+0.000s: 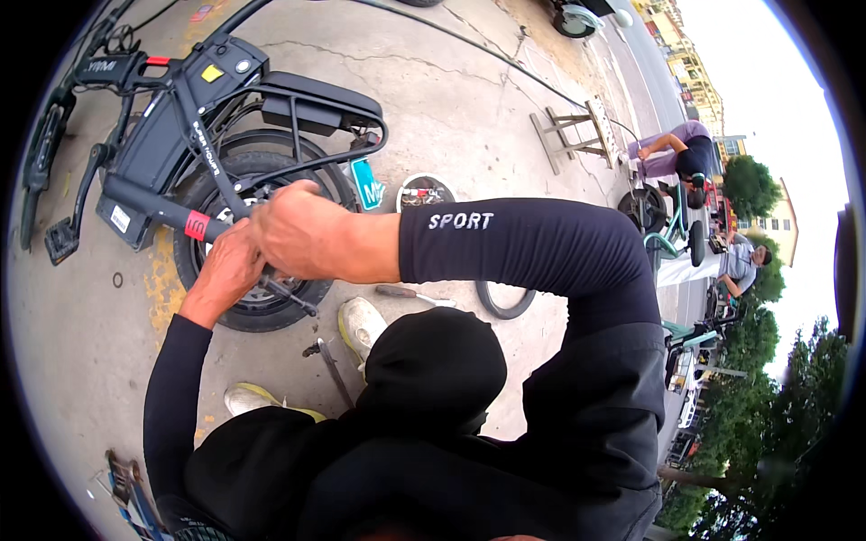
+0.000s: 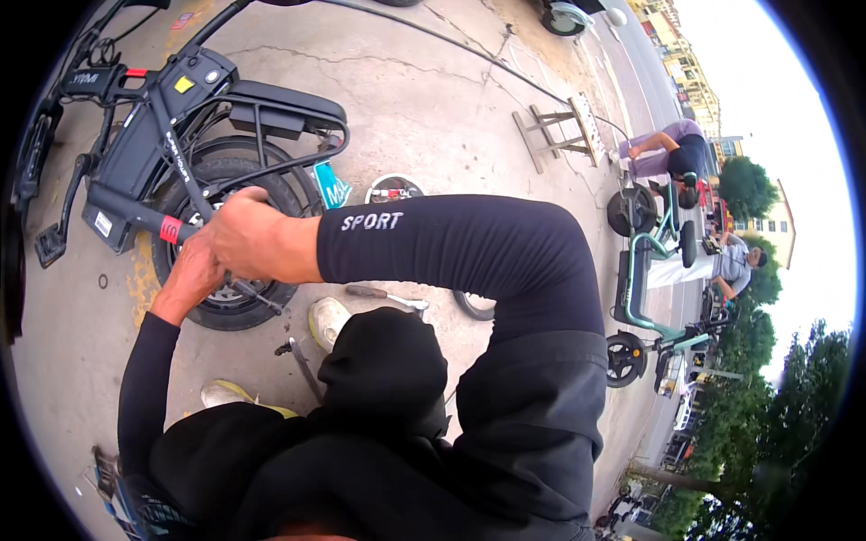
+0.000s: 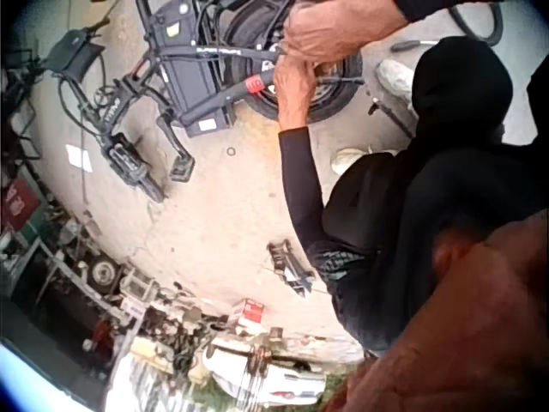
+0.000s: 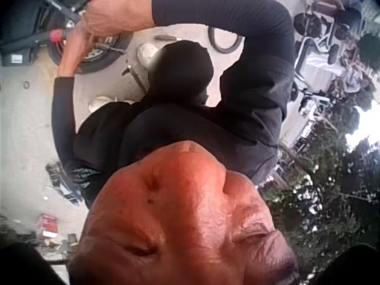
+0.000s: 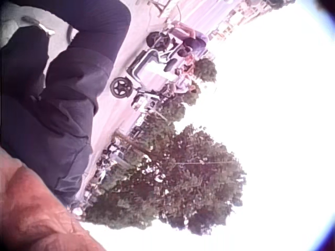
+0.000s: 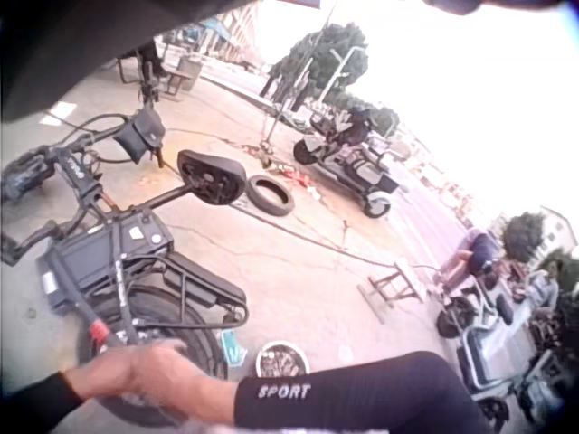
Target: The person adjusts the rear brake cable and caliper on a bicycle using a screwdriver and hands. They repeatedly tighten and loosen the cable tension, test the brake lever, and make small adjustments to the brake mechanism.
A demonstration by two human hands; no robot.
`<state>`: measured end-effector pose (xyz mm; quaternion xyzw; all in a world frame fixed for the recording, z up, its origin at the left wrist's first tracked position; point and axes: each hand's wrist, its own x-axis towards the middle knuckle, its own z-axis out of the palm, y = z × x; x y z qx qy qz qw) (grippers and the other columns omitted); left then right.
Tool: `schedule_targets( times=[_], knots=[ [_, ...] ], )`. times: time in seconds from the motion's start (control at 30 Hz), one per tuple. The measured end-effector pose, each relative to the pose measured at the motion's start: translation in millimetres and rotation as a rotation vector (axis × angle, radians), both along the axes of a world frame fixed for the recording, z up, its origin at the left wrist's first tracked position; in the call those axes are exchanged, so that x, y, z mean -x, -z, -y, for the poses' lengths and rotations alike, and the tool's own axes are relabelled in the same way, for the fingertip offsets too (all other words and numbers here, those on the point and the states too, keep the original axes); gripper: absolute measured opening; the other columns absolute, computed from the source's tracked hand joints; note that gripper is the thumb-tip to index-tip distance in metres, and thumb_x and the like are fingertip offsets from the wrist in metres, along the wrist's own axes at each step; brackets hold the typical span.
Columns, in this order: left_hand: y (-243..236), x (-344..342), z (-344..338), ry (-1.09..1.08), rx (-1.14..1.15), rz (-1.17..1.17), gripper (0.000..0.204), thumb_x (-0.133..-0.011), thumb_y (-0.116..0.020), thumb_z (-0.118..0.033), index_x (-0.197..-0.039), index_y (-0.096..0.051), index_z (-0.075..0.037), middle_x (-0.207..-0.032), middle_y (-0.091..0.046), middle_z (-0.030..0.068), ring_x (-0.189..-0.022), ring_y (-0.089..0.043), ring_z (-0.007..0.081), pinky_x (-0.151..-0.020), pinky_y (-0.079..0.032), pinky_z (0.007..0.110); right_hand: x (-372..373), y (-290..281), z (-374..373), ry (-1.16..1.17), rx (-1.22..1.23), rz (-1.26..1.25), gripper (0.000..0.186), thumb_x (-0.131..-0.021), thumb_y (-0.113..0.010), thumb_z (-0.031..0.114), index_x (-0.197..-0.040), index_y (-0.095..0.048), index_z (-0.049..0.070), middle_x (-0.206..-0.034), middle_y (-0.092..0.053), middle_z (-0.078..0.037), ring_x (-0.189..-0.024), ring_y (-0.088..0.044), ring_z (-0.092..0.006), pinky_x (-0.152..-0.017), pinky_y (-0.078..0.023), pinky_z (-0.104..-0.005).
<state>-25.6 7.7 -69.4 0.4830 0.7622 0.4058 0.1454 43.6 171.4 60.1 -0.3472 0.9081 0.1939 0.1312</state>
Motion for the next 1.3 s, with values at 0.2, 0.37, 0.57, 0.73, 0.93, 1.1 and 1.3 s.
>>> schedule_targets(
  times=[0.2,0.37,0.57,0.73,0.93,1.1,1.3],
  knots=[
    [-34.1,-10.1,-12.1,0.004,0.244,0.094,0.047,-0.092,-0.061,-0.006,-0.139,-0.056,-0.001,-0.118,-0.067,0.0244,-0.113,-0.062,0.0448,-0.092,-0.051,0.047,2.0,8.6,-9.5,-0.533,-0.132,0.022,0.021,-0.087,-0.068,0.027,-0.096,-0.079,0.011,-0.090,-0.076,-0.006,-0.079,-0.074,-0.0273,-0.064,-0.059,-0.0445],
    [14.9,5.0,6.6,0.042,0.244,-0.017,0.042,-0.093,-0.063,-0.009,-0.134,-0.059,-0.001,-0.118,-0.068,0.0244,-0.110,-0.062,0.0458,-0.092,-0.051,0.047,18.8,27.8,-1.1,0.432,0.391,0.177,0.020,-0.084,-0.072,0.026,-0.093,-0.079,0.010,-0.091,-0.079,-0.007,-0.082,-0.077,-0.0285,-0.063,-0.058,-0.0388],
    [-17.5,-16.5,-2.2,-0.141,0.135,0.049,0.032,-0.093,-0.062,-0.008,-0.123,-0.066,0.000,-0.116,-0.069,0.0254,-0.117,-0.062,0.0437,-0.096,-0.050,0.044,11.5,-10.0,-0.3,-0.302,-0.040,-0.188,0.020,-0.084,-0.073,0.026,-0.097,-0.078,0.011,-0.088,-0.077,-0.006,-0.081,-0.076,-0.0262,-0.065,-0.058,-0.0415],
    [2.1,-4.4,0.4,-0.090,0.173,0.132,0.033,-0.092,-0.063,-0.008,-0.124,-0.066,-0.001,-0.115,-0.070,0.0241,-0.119,-0.061,0.0420,-0.098,-0.049,0.042,16.9,26.6,-10.8,0.099,0.261,0.197,0.016,-0.083,-0.074,0.023,-0.094,-0.078,0.013,-0.084,-0.076,-0.005,-0.078,-0.076,-0.0252,-0.063,-0.057,-0.0419],
    [-7.3,-2.9,1.2,-0.053,0.216,0.160,0.029,-0.092,-0.061,-0.005,-0.120,-0.066,0.001,-0.116,-0.071,0.0228,-0.116,-0.063,0.0405,-0.095,-0.050,0.042,-1.6,-32.0,-5.5,-0.132,-0.026,0.034,0.020,-0.084,-0.073,0.026,-0.098,-0.079,0.013,-0.092,-0.078,-0.007,-0.079,-0.075,-0.0291,-0.066,-0.057,-0.0433],
    [-15.2,-15.0,-13.0,-0.138,0.321,0.272,0.029,-0.093,-0.062,-0.008,-0.120,-0.066,0.001,-0.112,-0.072,0.0203,-0.114,-0.066,0.0361,-0.092,-0.052,0.039,11.3,15.2,-13.3,-0.262,0.212,0.186,0.016,-0.089,-0.068,0.028,-0.089,-0.078,0.016,-0.090,-0.076,-0.002,-0.080,-0.075,-0.0255,-0.069,-0.061,-0.0444],
    [42.6,3.8,5.8,-0.170,0.305,0.213,0.031,-0.092,-0.065,-0.012,-0.121,-0.067,-0.001,-0.117,-0.071,0.0214,-0.115,-0.067,0.0336,-0.089,-0.053,0.039,14.4,48.8,-10.1,-0.190,0.456,0.026,0.016,-0.085,-0.068,0.023,-0.088,-0.079,0.012,-0.087,-0.077,-0.006,-0.082,-0.076,-0.0275,-0.067,-0.060,-0.0417]
  ],
)
